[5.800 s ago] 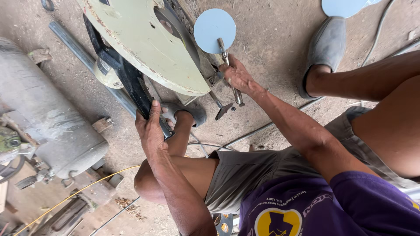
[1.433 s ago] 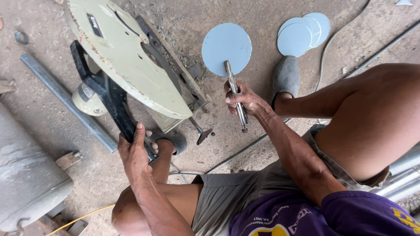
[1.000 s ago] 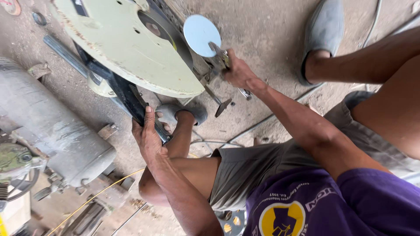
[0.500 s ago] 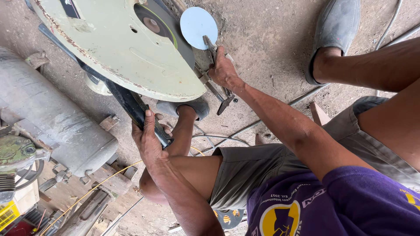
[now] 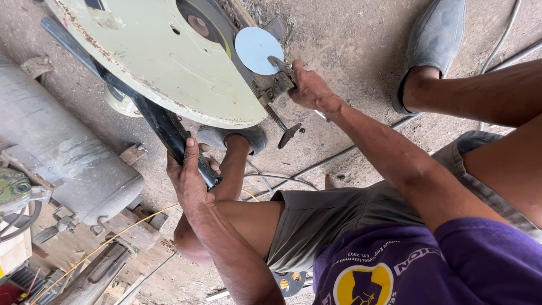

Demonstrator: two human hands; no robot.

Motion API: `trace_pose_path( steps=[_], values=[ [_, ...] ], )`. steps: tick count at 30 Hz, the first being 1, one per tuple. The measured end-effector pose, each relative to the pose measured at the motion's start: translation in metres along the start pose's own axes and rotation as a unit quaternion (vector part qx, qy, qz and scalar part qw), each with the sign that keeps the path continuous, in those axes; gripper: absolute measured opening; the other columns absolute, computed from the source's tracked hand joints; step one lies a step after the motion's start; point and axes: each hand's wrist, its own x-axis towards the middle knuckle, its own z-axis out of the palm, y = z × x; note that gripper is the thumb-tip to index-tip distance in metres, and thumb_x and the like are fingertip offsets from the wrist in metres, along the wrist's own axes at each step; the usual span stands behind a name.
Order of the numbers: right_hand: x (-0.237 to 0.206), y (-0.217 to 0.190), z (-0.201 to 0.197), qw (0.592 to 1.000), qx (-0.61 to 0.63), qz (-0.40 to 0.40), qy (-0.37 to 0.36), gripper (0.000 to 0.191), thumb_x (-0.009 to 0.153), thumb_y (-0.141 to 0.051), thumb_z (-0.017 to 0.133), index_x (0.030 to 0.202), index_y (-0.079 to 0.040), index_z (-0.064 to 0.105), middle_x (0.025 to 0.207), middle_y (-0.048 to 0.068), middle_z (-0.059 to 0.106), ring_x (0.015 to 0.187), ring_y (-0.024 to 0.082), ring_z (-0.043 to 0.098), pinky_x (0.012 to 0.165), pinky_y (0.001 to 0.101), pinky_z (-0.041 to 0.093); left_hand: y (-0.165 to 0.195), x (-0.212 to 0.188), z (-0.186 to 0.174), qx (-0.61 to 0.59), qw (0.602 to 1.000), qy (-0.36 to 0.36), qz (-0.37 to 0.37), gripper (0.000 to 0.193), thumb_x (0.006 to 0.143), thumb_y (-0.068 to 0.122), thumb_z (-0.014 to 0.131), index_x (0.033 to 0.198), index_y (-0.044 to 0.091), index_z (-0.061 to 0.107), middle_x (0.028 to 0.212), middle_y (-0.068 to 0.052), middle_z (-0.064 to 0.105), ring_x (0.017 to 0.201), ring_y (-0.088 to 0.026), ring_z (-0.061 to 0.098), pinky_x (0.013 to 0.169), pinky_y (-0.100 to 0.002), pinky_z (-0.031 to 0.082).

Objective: The person uses a bench grinder to smooth the edges of small circular metal discs. They hold each disc with pliers, press it against the spinning wheel, rotate it to grind all sides, and then place it on the floor with other finished discs.

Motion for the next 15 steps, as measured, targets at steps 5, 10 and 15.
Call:
trace_pose_path(
  steps=[5, 10, 15],
  values=[
    [0.0, 0.026, -0.015, 0.995, -0.074, -0.07, 0.005, 0.047, 0.094, -0.004, 0.063, 0.131, -0.001, 0.034, 0.072, 0.015, 0.061, 0.054, 0.024, 0.061, 0.042, 0.0312, 0.054, 0.004, -0.001, 0.002, 0.011, 1.0, -0.003, 0.002, 0.036, 0.091, 0.031, 0.077, 0.113, 0.006, 0.064, 0.077, -0.005, 0.066, 0.049, -0.009, 0.056, 0.036, -0.024, 0.046],
    [0.002, 0.043, -0.019, 0.981, -0.105, -0.162, 0.02, 0.051, 0.092, -0.01, 0.068, 0.131, -0.002, 0.035, 0.076, 0.018, 0.066, 0.051, 0.024, 0.062, 0.04, 0.0288, 0.056, 0.005, -0.002, 0.002, 0.024, 1.0, 0.004, 0.003, 0.037, 0.091, 0.033, 0.077, 0.112, 0.005, 0.063, 0.078, -0.005, 0.066, 0.047, -0.009, 0.056, 0.036, -0.023, 0.048],
    [-0.015, 0.039, -0.041, 0.974, -0.122, -0.192, -0.004, 0.052, 0.089, -0.011, 0.075, 0.128, -0.003, 0.042, 0.089, 0.023, 0.068, 0.051, 0.022, 0.064, 0.04, 0.0298, 0.058, 0.005, 0.0, 0.002, 0.026, 1.0, -0.002, 0.006, 0.038, 0.092, 0.033, 0.077, 0.114, 0.005, 0.063, 0.078, -0.006, 0.066, 0.046, -0.009, 0.055, 0.035, -0.023, 0.047]
  ],
)
